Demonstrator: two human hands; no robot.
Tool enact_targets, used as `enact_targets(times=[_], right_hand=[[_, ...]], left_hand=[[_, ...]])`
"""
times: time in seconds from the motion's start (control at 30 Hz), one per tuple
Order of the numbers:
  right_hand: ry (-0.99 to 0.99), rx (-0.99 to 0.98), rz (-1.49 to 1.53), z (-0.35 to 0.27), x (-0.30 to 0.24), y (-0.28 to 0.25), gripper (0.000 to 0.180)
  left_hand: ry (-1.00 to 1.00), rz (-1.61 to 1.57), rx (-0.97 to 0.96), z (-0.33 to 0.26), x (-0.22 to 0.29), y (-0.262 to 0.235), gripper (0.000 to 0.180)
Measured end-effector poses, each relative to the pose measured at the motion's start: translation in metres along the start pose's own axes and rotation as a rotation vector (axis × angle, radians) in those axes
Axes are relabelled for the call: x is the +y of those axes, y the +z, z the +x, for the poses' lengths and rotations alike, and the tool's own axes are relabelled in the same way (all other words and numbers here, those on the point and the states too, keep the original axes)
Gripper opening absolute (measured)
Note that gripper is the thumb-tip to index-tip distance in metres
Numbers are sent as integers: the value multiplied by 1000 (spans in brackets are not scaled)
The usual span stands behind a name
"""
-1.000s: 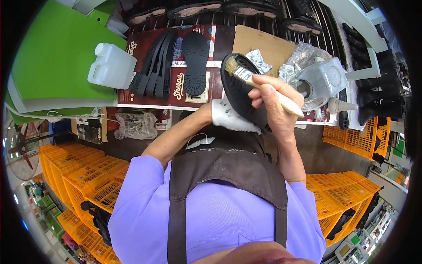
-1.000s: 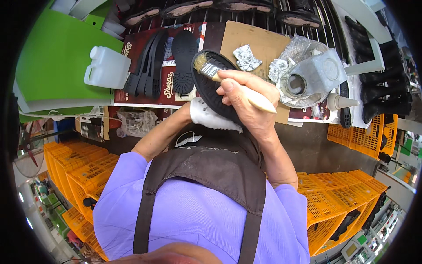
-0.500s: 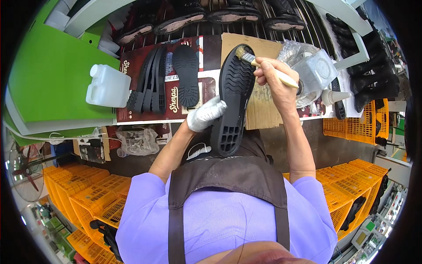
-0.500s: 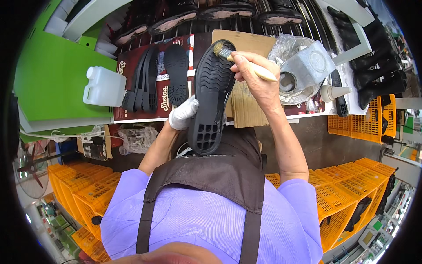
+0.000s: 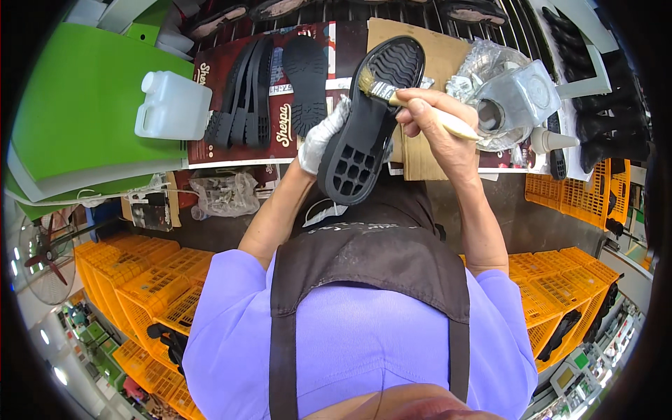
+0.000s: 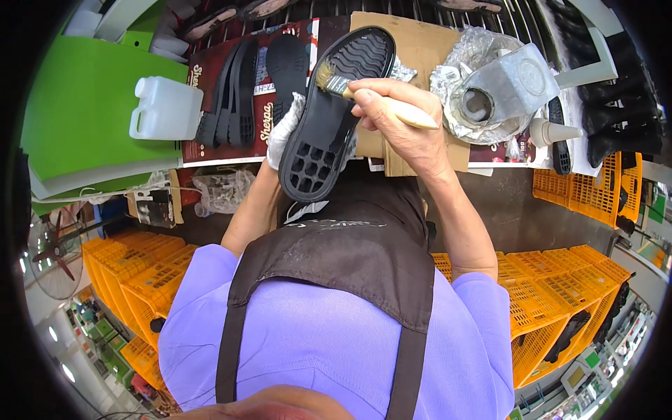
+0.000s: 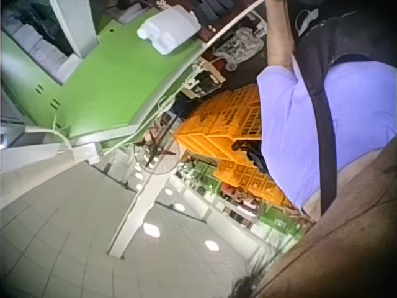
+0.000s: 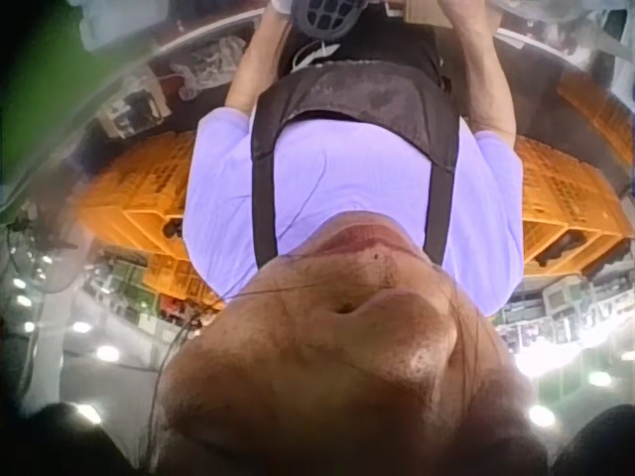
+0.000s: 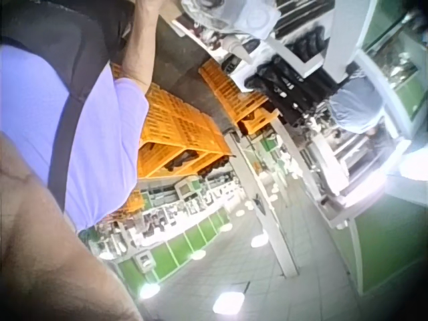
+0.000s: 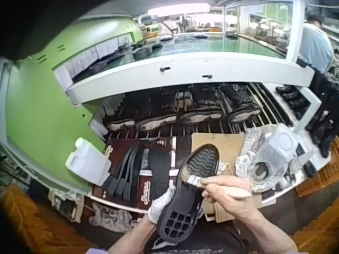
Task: The person applies a dark adhesive to the bottom of black shoe soles using a brush. They repeatedly dip the brush into a container and coat the textured surface of each sole before placing it on a green workbench. The process is repeated for multiple soles.
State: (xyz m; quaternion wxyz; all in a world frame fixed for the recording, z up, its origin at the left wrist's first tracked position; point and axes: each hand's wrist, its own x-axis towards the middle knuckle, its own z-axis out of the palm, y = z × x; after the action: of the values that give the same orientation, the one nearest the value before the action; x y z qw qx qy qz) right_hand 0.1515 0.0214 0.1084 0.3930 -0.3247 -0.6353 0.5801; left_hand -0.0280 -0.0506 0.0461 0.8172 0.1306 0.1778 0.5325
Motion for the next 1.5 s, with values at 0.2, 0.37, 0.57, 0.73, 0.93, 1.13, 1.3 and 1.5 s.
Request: enact_targets(times=[0.2, 0.37, 0.57, 0.73, 0.93, 1.13, 1.3, 1.5], right_hand=[[27, -46, 56, -10, 4, 12, 20], [-1, -82, 9, -14, 6, 21, 19], [51, -127, 36, -16, 5, 31, 18], [69, -159, 42, -20, 2, 37, 18], [72, -227, 49, -16, -11, 34, 18], [120, -400, 14, -6, -33, 28, 19], [61, -575, 28, 6, -28, 20, 21], [36, -874, 34, 36, -16, 10, 25]], left_hand=[[76, -14, 17, 8, 9, -7, 50], [121, -43, -39, 16, 15, -31, 47], [191, -106, -12, 25, 16, -40, 61], [212, -114, -15, 23, 22, -35, 56], [188, -64, 179, 15, 29, -8, 49], [100, -79, 156, 6, 29, -12, 39], [103, 335, 50, -5, 25, -15, 31], [105, 914, -124, -10, 27, -14, 28]])
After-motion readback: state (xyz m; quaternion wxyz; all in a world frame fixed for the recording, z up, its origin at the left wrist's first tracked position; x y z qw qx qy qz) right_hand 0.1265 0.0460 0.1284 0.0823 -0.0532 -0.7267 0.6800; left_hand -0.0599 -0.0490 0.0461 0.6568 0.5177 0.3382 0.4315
